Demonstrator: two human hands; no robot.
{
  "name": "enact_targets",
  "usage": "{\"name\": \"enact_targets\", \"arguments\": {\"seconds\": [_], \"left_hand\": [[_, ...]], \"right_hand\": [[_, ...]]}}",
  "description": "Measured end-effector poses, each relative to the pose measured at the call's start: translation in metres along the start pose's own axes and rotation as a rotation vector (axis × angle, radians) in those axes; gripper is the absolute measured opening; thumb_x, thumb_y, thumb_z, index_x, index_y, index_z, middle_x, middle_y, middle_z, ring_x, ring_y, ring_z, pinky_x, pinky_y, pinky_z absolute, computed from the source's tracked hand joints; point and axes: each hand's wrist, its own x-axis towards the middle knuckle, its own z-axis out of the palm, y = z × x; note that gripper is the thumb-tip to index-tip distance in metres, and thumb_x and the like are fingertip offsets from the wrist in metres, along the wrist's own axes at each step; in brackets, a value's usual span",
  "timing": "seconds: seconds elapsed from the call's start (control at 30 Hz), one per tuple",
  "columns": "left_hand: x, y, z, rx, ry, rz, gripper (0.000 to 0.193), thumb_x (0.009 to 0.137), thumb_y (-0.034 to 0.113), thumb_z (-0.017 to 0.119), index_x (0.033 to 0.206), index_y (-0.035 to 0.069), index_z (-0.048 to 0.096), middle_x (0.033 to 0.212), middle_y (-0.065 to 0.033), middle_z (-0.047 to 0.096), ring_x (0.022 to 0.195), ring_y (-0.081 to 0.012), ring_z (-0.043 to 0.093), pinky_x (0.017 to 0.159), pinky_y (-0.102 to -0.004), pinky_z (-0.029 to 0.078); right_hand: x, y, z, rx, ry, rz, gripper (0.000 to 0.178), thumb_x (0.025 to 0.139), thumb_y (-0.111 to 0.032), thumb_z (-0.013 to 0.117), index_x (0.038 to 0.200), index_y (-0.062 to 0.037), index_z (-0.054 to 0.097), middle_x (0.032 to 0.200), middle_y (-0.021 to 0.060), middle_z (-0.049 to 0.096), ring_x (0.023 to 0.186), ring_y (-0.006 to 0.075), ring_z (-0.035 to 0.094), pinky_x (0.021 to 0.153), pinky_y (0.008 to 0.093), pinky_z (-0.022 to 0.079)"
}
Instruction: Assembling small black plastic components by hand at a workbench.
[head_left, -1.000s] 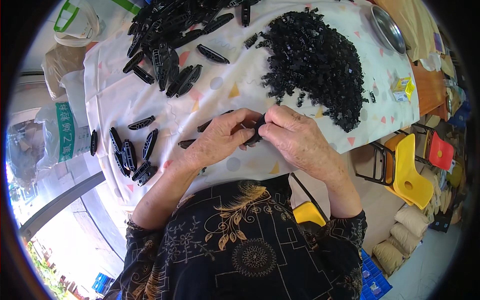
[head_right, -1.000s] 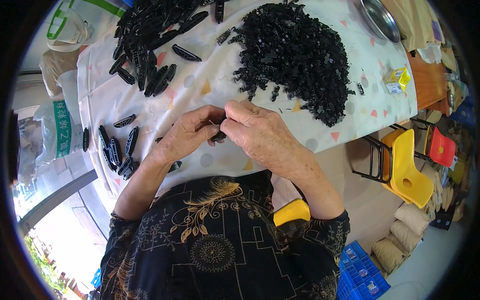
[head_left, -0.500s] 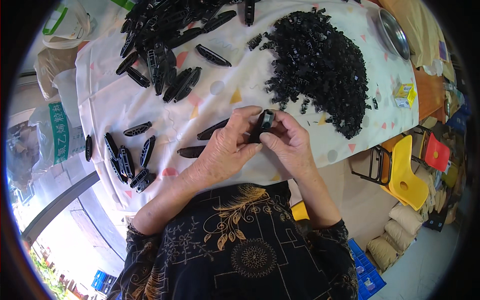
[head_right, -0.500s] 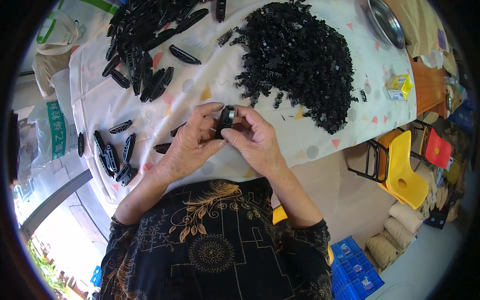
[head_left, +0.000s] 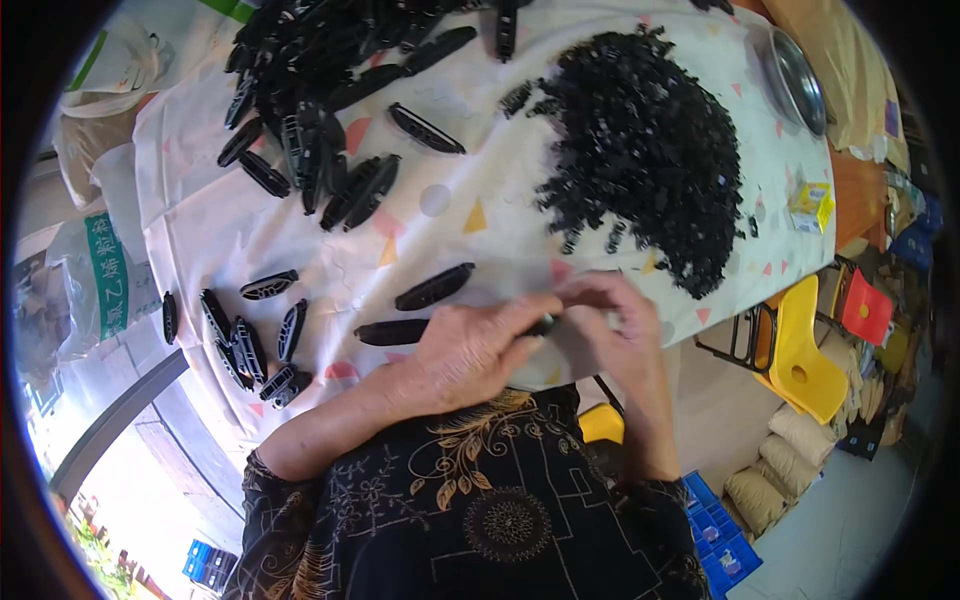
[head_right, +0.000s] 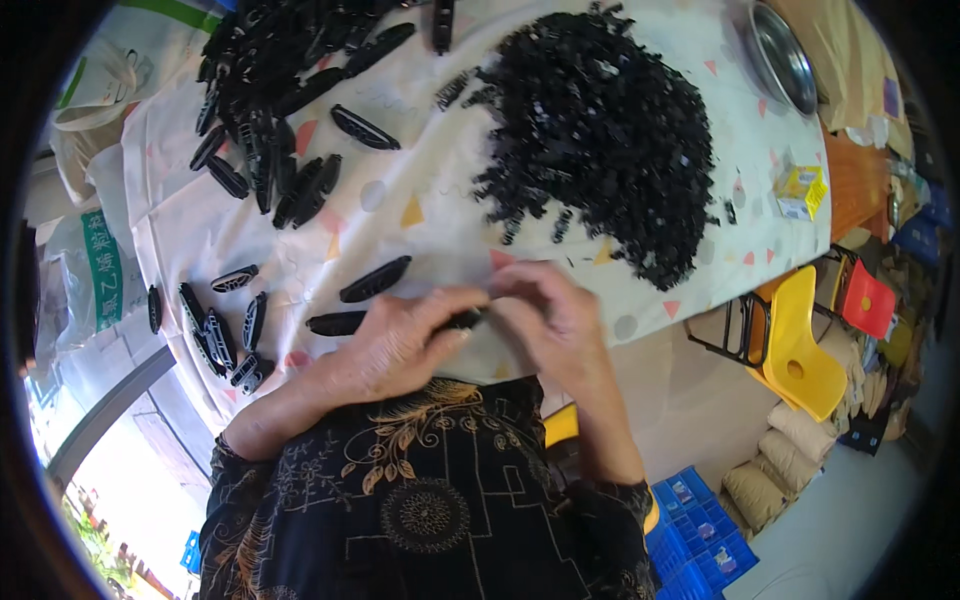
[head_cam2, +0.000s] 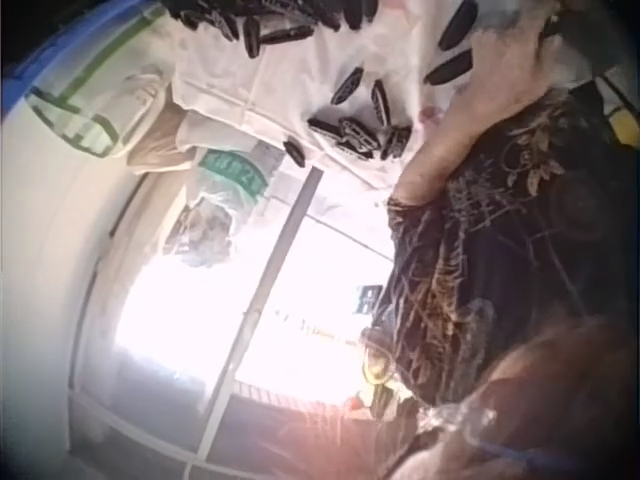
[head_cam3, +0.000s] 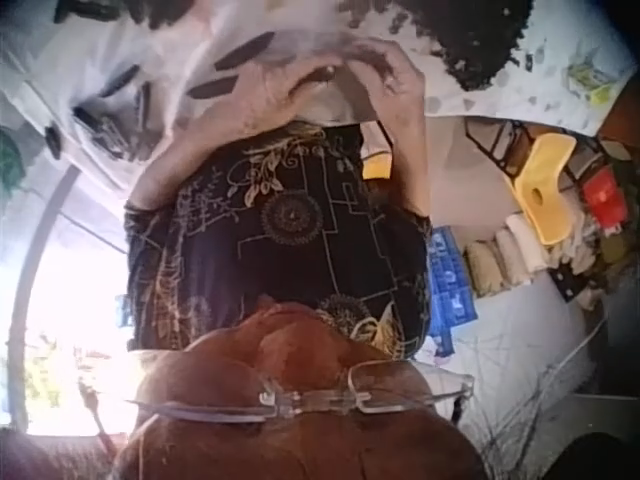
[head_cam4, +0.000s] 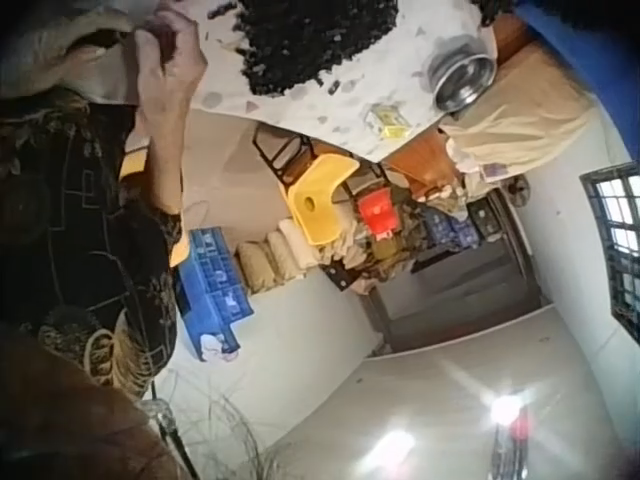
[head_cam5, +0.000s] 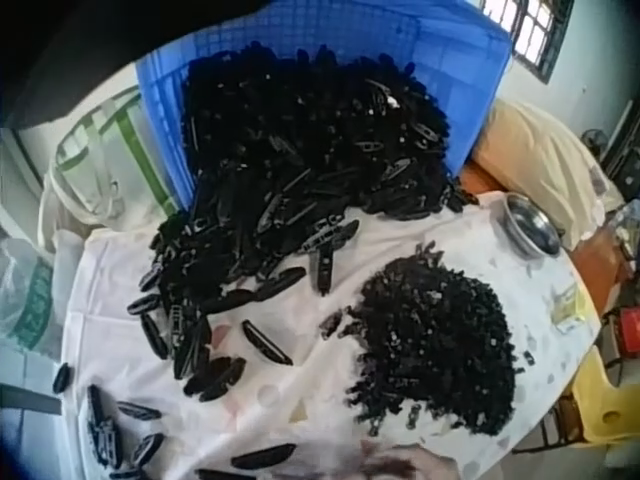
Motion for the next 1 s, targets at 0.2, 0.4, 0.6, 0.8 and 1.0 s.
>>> {"name": "enact_targets", "arguments": {"seconds": [0.2, 0.4, 0.6, 0.8, 1.0], "left_hand": [[0.013, 0.007, -0.014, 0.532, -0.163, 0.299, 0.025, 0.070, 0.010, 0.064, 0.094, 0.013, 0.061, 0.082, -0.0035, 0.058, 0.075, -0.0201, 0.061, 0.062, -0.0328, 0.049], [0.069, -0.033, -0.083, 0.957, 0.298, 0.395, 0.042, 0.071, 0.006, 0.057, 0.111, 0.014, 0.060, 0.097, -0.0055, 0.056, 0.093, -0.0215, 0.060, 0.077, -0.0333, 0.050], [0.078, -0.054, -0.117, 1.057, 0.225, 0.246, 0.032, 0.074, 0.001, 0.053, 0.104, 0.009, 0.057, 0.099, -0.0095, 0.059, 0.095, -0.0276, 0.059, 0.079, -0.0348, 0.049], [0.068, -0.021, -0.070, 0.357, 0.291, 0.059, 0.025, 0.084, 0.010, 0.055, 0.108, 0.004, 0.054, 0.091, -0.0190, 0.063, 0.073, -0.0341, 0.064, 0.064, -0.0405, 0.052], [0.048, 0.004, -0.002, -0.585, 0.107, -0.184, 0.028, 0.084, 0.006, 0.062, 0.111, -0.001, 0.054, 0.081, -0.0062, 0.066, 0.074, -0.0072, 0.059, 0.065, -0.0251, 0.050]], "right_hand": [[0.024, 0.006, -0.022, -0.858, 0.301, -0.155, 0.022, 0.081, -0.003, 0.066, 0.102, -0.0030, 0.058, 0.082, 0.0096, 0.060, 0.066, 0.0182, 0.059, 0.060, 0.0301, 0.048], [0.031, 0.015, -0.025, -1.055, 0.299, -0.299, 0.019, 0.082, 0.000, 0.063, 0.099, -0.0047, 0.058, 0.080, 0.0104, 0.055, 0.066, 0.0211, 0.060, 0.059, 0.0310, 0.047], [0.016, 0.019, -0.039, 0.515, 0.190, 0.137, 0.012, 0.088, -0.002, 0.060, 0.099, -0.0044, 0.060, 0.086, 0.0060, 0.063, 0.075, 0.0166, 0.062, 0.066, 0.0287, 0.053], [-0.001, 0.037, -0.034, 1.095, 0.056, 0.187, 0.015, 0.089, 0.000, 0.058, 0.101, -0.0058, 0.062, 0.092, 0.0086, 0.065, 0.081, 0.0174, 0.063, 0.072, 0.0259, 0.054], [-0.013, 0.027, -0.021, 1.236, 0.009, 0.192, 0.016, 0.087, 0.001, 0.060, 0.102, -0.0039, 0.064, 0.097, 0.0099, 0.066, 0.083, 0.0179, 0.064, 0.076, 0.0263, 0.056]]}}
